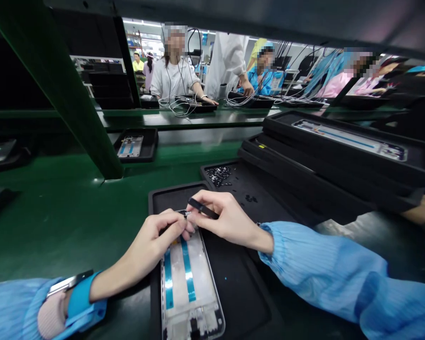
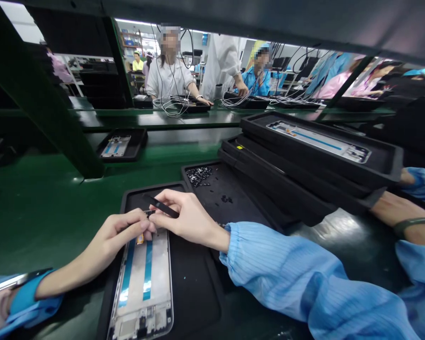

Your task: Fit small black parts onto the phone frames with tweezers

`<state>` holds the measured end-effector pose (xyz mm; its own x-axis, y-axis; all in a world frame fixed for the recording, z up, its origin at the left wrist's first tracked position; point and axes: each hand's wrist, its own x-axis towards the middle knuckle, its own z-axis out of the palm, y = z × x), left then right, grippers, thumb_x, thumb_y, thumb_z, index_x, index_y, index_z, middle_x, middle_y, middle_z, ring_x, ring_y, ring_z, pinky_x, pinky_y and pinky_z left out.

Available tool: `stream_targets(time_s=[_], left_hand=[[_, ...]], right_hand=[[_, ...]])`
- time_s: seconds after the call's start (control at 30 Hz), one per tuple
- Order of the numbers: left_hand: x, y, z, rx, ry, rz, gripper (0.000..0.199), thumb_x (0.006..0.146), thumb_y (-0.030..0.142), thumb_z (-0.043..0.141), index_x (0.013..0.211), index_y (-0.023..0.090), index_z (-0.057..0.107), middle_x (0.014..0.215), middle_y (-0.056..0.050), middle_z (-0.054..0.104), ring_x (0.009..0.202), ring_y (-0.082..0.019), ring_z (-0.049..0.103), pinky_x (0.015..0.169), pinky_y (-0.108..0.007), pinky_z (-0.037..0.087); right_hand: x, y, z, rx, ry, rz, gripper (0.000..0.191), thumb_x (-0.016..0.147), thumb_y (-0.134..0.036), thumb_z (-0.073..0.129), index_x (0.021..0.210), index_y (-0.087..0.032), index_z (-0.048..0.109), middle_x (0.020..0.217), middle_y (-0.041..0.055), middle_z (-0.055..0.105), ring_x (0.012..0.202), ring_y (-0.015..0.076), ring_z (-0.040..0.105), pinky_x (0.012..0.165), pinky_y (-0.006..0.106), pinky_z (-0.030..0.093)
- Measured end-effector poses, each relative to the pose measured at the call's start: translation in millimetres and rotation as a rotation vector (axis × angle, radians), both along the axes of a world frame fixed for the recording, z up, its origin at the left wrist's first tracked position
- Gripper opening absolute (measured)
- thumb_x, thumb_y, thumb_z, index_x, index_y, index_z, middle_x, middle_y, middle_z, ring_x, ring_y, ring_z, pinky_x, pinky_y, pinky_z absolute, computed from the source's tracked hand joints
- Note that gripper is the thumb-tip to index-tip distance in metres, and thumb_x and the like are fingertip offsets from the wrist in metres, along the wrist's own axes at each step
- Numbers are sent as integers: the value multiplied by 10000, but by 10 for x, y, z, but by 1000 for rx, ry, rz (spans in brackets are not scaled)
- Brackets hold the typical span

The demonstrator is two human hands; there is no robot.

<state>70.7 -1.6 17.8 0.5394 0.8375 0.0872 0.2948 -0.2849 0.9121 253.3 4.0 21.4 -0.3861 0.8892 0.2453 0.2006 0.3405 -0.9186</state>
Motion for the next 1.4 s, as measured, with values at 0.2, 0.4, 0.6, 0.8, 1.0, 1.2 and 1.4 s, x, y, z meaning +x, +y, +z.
stream_targets(time_s=[0.2,0.4,0.6,0.8,1.0,1.2,1.4], left_hand=[[-9,12,3,-17,9,-1,306,854,343,426,677,151,584,689,-12,546,664,-147,492,633,-245,371],[-9,3,28,-25,4,-47,250,860,280,412,760,152,602,797,-20,575,782,-163,524,715,-245,371],[23,5,11,-7,3,-4,320,870,370,427,715,161,613,689,-1,533,665,-138,472,618,-235,344],[0,10,-21,6,-95,8,356,877,338,438,625,162,618,668,-8,570,671,-136,501,650,-237,360],[-11,-3,-15,32,-102,3,321,890,304,439,649,178,610,689,3,586,696,-127,516,655,-223,362],[12,-9,3,54,-68,30,342,891,324,427,631,175,591,681,4,557,689,-123,511,645,-220,362],[5,-27,-4,99,-35,55,318,886,321,444,653,176,606,650,11,547,648,-115,504,612,-218,358]], right_hand=[[38,-24,18,559,-218,5,87,777,-139,593,848,-124,641,783,66,656,705,133,609,653,231,501],[96,-2,13,721,-266,96,173,776,-94,566,936,-81,629,863,103,649,753,139,615,680,217,519],[98,8,37,661,-261,117,173,749,-83,593,916,-94,637,829,83,650,735,130,606,677,212,507],[67,-11,87,341,-137,93,154,728,-116,632,877,-126,668,824,45,667,759,131,616,681,216,493],[15,-20,89,3,10,47,117,743,-176,633,815,-93,673,756,32,653,695,115,595,620,195,464],[2,-33,100,-131,120,79,138,722,-190,661,828,-103,658,766,17,636,689,102,573,642,196,454],[2,-41,84,-170,123,60,111,749,-206,634,818,-121,651,684,-19,587,583,59,499,558,172,409]])
